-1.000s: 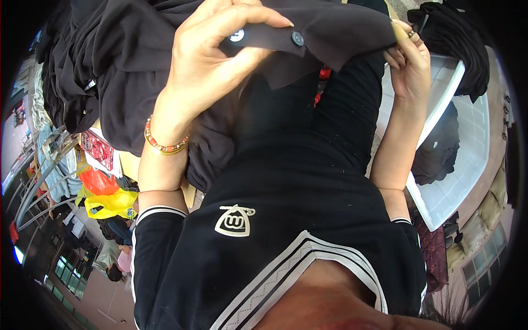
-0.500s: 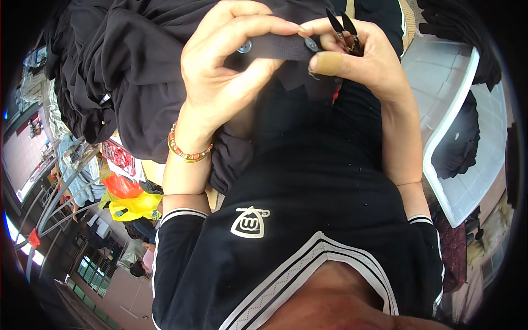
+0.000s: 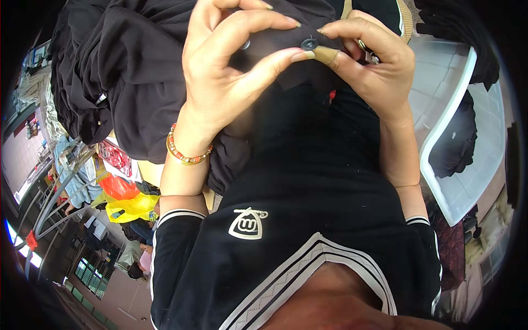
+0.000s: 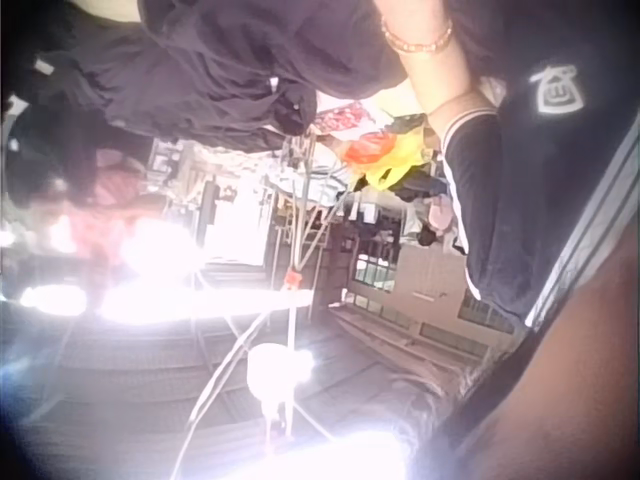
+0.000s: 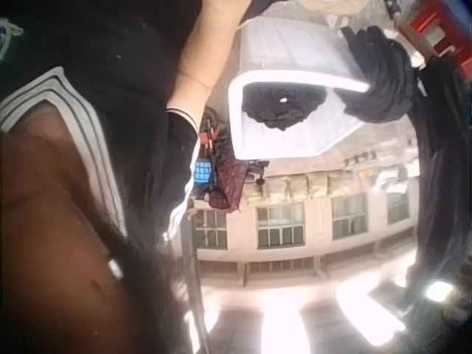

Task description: Trimming loose threads from buttons and seams of black garments using a thread clipper.

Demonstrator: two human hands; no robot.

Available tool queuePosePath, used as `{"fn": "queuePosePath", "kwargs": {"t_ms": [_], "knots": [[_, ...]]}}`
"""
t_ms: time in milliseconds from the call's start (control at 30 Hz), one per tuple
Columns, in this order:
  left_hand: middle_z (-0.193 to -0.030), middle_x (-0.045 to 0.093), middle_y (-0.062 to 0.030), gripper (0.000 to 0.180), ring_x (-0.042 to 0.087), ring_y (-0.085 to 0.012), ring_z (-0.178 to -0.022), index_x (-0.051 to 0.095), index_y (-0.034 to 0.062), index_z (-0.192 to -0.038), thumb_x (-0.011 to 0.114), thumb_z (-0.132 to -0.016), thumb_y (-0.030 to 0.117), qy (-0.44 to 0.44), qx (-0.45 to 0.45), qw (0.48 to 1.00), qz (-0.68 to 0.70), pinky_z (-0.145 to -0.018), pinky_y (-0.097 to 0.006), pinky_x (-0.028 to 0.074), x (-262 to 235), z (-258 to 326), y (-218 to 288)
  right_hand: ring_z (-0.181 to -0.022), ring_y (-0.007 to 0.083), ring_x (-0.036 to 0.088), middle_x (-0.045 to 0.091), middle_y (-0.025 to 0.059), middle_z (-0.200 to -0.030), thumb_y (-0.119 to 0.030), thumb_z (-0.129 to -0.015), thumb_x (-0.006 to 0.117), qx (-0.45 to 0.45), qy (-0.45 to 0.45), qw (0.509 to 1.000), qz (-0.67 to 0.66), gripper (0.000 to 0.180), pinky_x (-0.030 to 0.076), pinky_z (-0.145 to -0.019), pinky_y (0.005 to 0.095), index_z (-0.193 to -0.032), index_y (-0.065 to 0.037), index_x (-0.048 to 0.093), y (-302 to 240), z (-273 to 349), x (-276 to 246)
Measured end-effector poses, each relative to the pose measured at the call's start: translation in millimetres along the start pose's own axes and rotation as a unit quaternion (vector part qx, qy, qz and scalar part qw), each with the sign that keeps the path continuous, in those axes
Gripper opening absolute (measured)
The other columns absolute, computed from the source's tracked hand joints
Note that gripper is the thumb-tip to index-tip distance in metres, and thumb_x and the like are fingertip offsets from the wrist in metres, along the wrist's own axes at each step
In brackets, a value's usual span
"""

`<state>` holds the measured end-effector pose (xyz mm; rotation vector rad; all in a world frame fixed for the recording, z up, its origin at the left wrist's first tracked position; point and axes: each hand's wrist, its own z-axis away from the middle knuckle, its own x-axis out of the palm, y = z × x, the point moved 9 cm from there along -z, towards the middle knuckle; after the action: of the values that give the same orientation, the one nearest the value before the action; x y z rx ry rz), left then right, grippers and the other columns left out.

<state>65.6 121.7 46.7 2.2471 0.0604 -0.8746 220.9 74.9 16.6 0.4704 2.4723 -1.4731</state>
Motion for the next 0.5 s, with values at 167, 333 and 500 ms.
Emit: {"fn": "queuePosePath", "kwargs": {"t_ms": [167,333,500], "knots": [[-0.110,0.061,-0.0075,0.032,0.058,-0.0187,-0.102,0.077,0.0062,-0.099,0.085,-0.068,0.008,-0.006,0.028,1.000,0.002,-0.087,-0.029,0.048,-1,1,8,-0.063,0.0059,0.044,0.054,0.0007,-0.075,0.007,-0.070,0.074,-0.014,-0.011,1.000,-0.004,0.026,0.032,-0.054,0.0198,-0.096,0.003,0.071,-9,-1,-2],[-0.106,0.062,-0.0085,0.026,0.059,-0.0189,-0.100,0.076,0.0031,-0.097,0.081,-0.072,0.003,-0.005,0.058,0.998,0.021,-0.085,-0.029,0.048,-2,5,6,-0.070,0.0079,0.050,0.057,0.0019,-0.081,0.003,-0.068,0.077,0.009,-0.079,0.997,0.008,0.035,0.036,-0.061,0.0200,-0.103,0.002,0.070,-18,-7,3],[-0.103,0.057,-0.0081,0.025,0.059,-0.0170,-0.092,0.075,0.0019,-0.097,0.079,-0.072,-0.002,-0.006,0.004,0.995,0.098,-0.078,-0.027,0.049,-5,3,9,-0.088,0.0135,0.056,0.061,0.0049,-0.095,-0.014,-0.077,0.077,0.063,-0.072,0.994,-0.050,0.041,0.041,-0.076,0.0250,-0.113,0.003,0.067,-15,0,-13]]}}
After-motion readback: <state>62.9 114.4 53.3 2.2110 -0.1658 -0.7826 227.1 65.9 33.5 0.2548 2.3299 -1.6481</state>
